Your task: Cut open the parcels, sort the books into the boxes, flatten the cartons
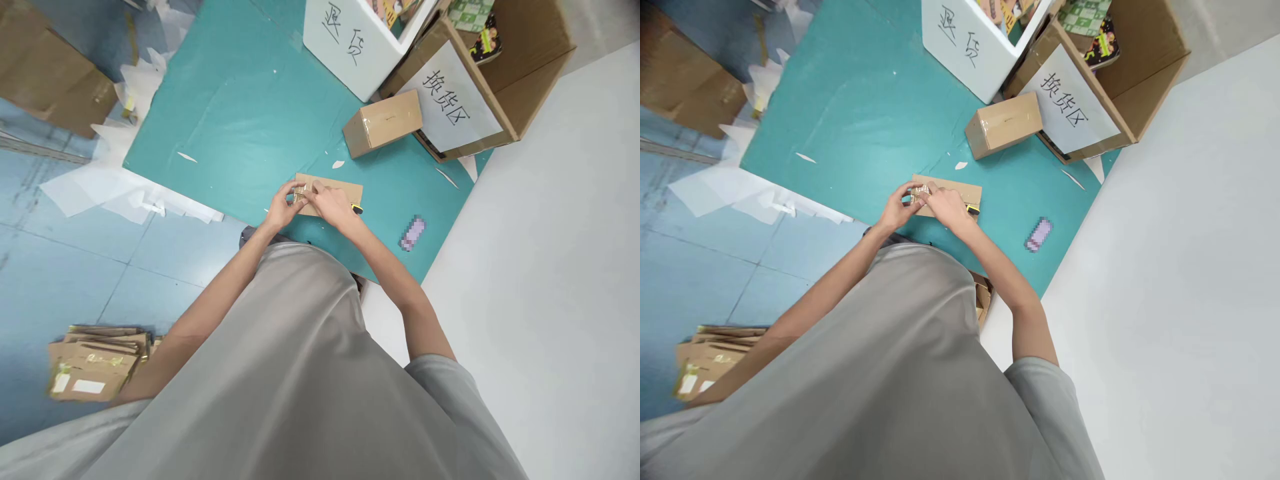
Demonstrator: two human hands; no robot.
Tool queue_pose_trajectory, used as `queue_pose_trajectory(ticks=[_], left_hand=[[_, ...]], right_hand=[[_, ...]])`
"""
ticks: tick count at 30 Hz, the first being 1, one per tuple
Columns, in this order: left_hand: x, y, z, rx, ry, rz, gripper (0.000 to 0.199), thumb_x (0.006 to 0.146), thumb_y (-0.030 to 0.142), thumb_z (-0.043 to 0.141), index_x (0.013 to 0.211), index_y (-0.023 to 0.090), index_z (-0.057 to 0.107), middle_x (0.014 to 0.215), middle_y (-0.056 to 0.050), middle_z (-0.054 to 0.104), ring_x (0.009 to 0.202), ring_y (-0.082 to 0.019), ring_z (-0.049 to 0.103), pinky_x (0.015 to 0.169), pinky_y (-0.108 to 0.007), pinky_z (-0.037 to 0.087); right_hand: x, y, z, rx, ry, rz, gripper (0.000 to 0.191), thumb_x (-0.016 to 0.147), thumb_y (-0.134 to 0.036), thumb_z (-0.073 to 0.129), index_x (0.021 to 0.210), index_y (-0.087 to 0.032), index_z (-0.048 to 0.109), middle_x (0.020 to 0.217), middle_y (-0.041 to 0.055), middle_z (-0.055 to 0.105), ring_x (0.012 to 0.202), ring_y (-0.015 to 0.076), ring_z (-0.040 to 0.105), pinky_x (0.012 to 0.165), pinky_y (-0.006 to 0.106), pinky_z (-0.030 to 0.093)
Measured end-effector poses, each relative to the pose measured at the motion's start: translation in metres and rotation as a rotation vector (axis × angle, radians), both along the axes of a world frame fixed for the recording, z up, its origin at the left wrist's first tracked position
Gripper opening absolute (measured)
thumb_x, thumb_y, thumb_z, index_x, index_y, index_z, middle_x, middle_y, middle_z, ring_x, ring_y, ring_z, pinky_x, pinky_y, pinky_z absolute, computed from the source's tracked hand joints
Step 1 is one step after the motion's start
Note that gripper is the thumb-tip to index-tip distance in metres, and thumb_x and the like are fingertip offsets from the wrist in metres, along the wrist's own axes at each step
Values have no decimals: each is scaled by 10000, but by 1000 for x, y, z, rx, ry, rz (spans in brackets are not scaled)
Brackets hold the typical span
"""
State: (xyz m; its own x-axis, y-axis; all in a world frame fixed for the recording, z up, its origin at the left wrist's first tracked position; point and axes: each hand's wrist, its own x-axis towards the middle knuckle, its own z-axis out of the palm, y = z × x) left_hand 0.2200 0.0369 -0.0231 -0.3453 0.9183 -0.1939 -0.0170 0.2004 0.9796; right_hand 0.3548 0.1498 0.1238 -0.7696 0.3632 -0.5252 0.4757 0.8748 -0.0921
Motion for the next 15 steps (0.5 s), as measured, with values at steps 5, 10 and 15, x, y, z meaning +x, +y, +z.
queue_pose_trajectory(ticks=[5, 10, 15], left_hand=[[-1, 1, -2, -5, 23, -3, 568, 837, 433, 779, 1375, 291, 669, 1507, -117, 598, 1320, -312, 622, 927, -396, 629], [-2, 1, 1, -1, 27, -20, 589, 825, 449, 788, 1374, 272, 670, 1518, -136, 593, 1281, -309, 650, 924, -403, 632], [0, 0, 5, -21, 29, -7, 607, 830, 487, 809, 1379, 266, 676, 1550, -147, 575, 1291, -319, 639, 936, -421, 626]], right_hand=[[-6, -4, 12, 56, -21, 83, 489, 1115, -141, 319, 1553, -180, 534, 1507, 209, 576, 1116, 294, 697, 858, 368, 516], [-12, -6, 19, 68, -25, 112, 454, 1090, -99, 341, 1435, -102, 637, 1482, 248, 594, 1100, 309, 711, 864, 395, 533], [-1, -1, 15, 92, -83, 95, 456, 1060, -34, 328, 1259, -51, 738, 1353, 265, 672, 1075, 310, 721, 845, 384, 521]])
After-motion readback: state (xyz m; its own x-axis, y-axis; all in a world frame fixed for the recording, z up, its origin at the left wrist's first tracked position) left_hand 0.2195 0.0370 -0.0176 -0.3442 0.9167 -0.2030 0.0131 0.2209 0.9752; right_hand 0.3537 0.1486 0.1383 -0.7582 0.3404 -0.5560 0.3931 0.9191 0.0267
